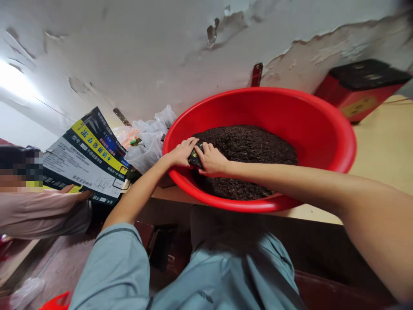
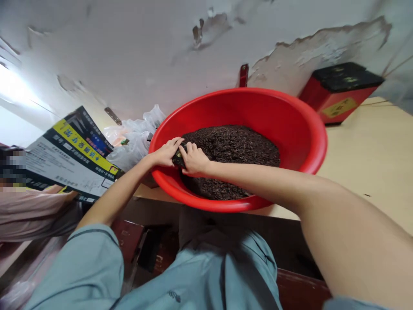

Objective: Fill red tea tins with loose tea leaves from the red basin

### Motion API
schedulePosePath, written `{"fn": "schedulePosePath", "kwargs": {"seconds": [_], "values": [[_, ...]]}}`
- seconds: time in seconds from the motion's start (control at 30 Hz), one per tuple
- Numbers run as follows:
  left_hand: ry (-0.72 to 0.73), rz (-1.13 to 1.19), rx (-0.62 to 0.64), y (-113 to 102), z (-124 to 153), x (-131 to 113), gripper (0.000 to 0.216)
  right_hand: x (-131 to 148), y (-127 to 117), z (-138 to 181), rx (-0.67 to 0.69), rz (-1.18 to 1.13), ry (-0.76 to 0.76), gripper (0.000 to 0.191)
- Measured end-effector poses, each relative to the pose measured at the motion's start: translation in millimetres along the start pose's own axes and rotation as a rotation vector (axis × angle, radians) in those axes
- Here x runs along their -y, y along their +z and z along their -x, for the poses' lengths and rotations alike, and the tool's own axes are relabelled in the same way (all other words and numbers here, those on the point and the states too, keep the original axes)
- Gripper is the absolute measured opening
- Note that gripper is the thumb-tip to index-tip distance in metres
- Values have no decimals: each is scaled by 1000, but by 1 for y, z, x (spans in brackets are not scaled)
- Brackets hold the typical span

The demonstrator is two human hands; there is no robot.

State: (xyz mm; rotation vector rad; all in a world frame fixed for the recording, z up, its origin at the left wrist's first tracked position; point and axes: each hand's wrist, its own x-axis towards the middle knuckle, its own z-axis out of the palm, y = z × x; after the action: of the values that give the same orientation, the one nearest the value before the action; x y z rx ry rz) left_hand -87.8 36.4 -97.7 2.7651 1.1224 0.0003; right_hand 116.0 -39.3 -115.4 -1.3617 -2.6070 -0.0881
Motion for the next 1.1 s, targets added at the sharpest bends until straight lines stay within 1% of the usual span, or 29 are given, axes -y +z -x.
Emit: {"fn": "schedulePosePath", "kwargs": {"seconds": [0.07, 0.13, 0.23, 0.33, 0.4, 0.47, 0.53, 0.63, 0.7, 0.73, 0.8, 0.87, 0.9, 0.93, 1.0, 1.07, 1.1], "values": [[-45, 72, 34, -4, -8, 2, 132, -6, 0, -4, 23, -64, -6, 92], [-106, 159, 107, -12, -13, 0, 135, -8, -3, -7, 68, -137, 12, 92], [-191, 221, 190, -25, -14, -11, 136, -7, -10, -9, 110, -205, 54, 94], [-272, 103, 190, -27, -8, -26, 137, -6, -16, -11, 151, -253, 62, 91], [-294, -77, 126, -21, -3, -32, 130, -6, -18, -12, 172, -296, 65, 81], [-238, -214, 61, -13, 1, -32, 122, -7, -17, -13, 152, -330, 65, 74], [-153, -258, 7, -7, 4, -30, 113, -6, -15, -13, 109, -348, 59, 73], [-32, -236, -51, -6, 6, -31, 98, -9, -16, -12, 70, -359, 73, 79], [6, -207, -78, -13, 7, -35, 93, -18, -22, -10, 65, -409, 72, 89], [5, -188, -99, -20, 7, -37, 94, -25, -26, -9, 52, -474, 49, 97], [-17, -140, -171, -40, 10, -42, 102, -43, -34, -8, 0, -681, -40, 117], [-28, -88, -278, -70, 15, -47, 109, -61, -42, -7, -85, -915, -128, 133], [-21, -60, -339, -86, 17, -49, 111, -69, -46, -8, -117, -991, -155, 140], [-16, -37, -407, -103, 19, -53, 111, -76, -49, -9, -181, -1010, -176, 142], [18, -4, -530, -133, 20, -64, 110, -86, -55, -10, -410, -893, -232, 144], [88, -11, -573, -155, 16, -84, 110, -93, -61, -9, -656, -755, -256, 134], [116, -42, -578, -161, 12, -97, 112, -96, -64, -8, -758, -694, -255, 130]]}}
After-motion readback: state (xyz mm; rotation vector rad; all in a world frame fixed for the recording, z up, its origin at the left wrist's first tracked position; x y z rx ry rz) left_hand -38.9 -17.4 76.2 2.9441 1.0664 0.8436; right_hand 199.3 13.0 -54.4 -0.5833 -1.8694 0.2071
